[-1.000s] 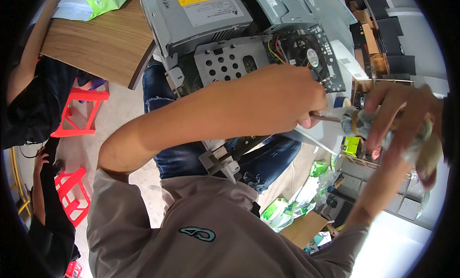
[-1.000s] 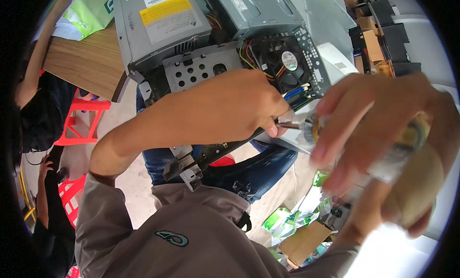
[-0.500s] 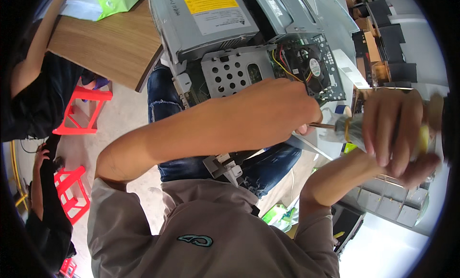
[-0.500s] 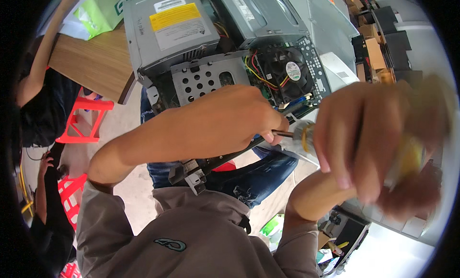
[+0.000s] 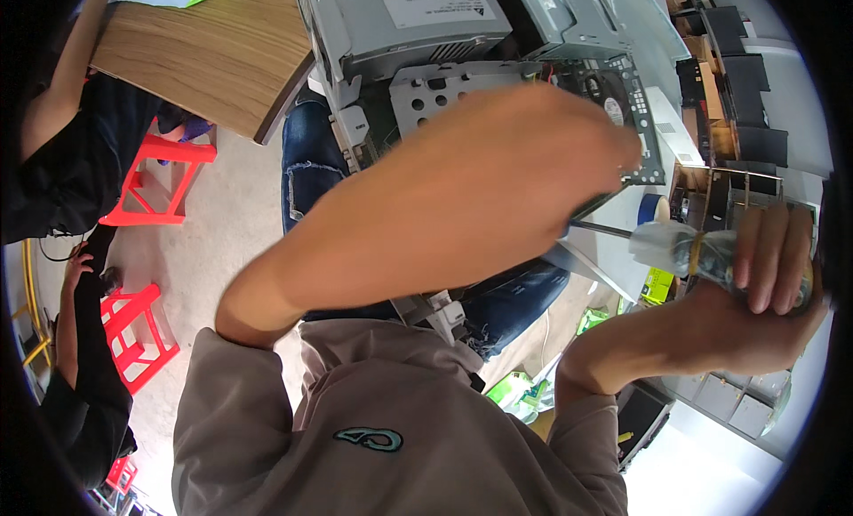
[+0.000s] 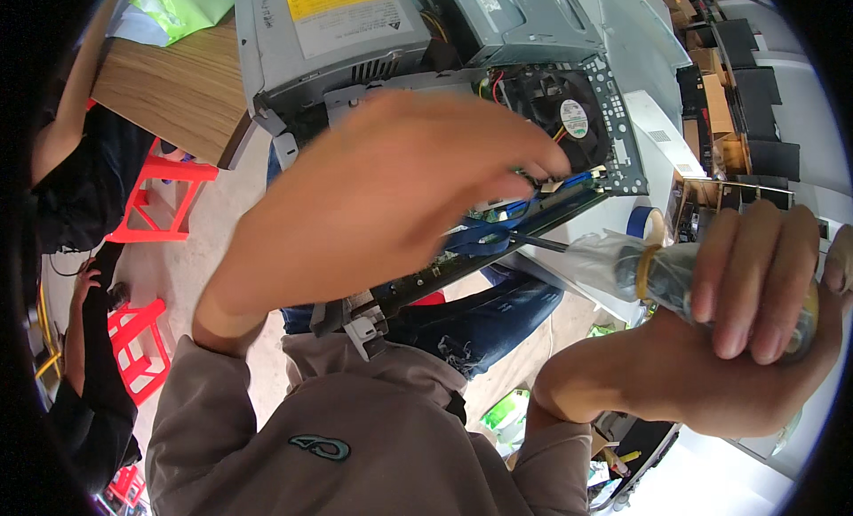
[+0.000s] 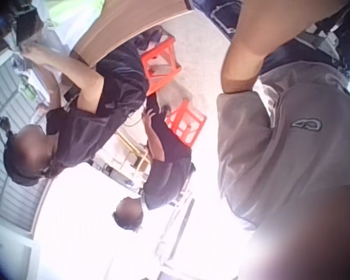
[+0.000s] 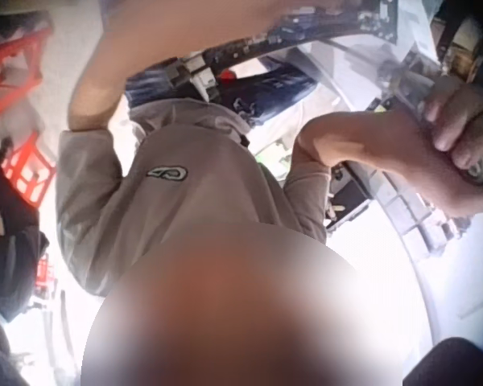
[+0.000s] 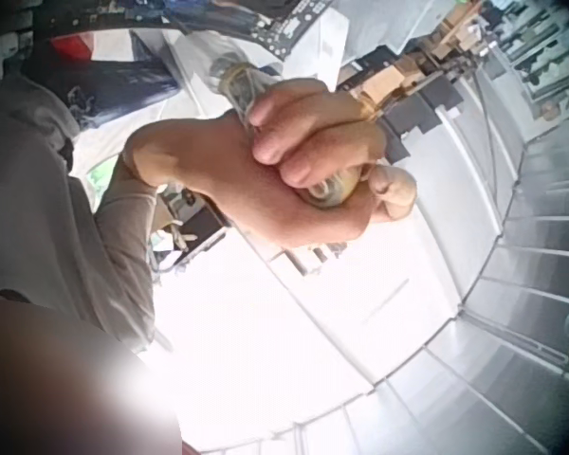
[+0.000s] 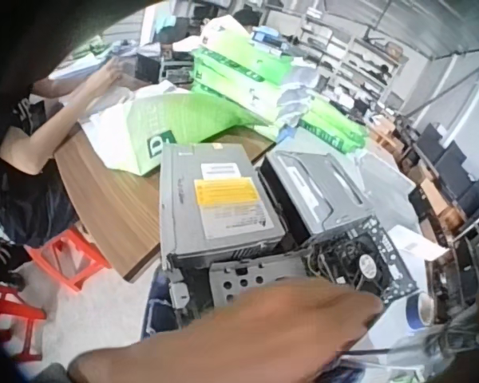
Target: The person disassembles a computer by opening the desktop casing, removing internal metal components, and detaching blue cables from the motherboard using a screwdriver.
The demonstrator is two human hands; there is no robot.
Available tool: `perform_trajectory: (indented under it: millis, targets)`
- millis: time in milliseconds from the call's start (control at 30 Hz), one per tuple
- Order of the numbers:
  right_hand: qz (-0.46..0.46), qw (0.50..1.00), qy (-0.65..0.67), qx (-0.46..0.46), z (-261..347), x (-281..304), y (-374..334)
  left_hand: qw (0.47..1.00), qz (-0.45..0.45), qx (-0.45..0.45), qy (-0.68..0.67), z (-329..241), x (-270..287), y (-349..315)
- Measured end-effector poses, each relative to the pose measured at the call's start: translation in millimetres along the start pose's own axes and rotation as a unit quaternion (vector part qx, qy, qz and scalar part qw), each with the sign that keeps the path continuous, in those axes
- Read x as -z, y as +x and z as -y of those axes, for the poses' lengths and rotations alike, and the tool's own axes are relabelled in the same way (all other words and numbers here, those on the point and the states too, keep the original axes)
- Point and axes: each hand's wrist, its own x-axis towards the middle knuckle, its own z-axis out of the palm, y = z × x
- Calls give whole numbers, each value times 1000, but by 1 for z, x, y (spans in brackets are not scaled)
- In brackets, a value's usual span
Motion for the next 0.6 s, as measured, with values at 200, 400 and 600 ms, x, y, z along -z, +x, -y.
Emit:
perform_trajectory:
  millis: [200,400,600]
  targets:
    - [463,839,286,5,-31,42,62,925,-310,69,-208,-33,3,-92]
    - [584,709,390,-64,-20,42,47,892,-451,38,8,-26,-63,-122]
    - [198,970,-96,106,6,33,-14,909,-414,4,34,-24,-62,-131]
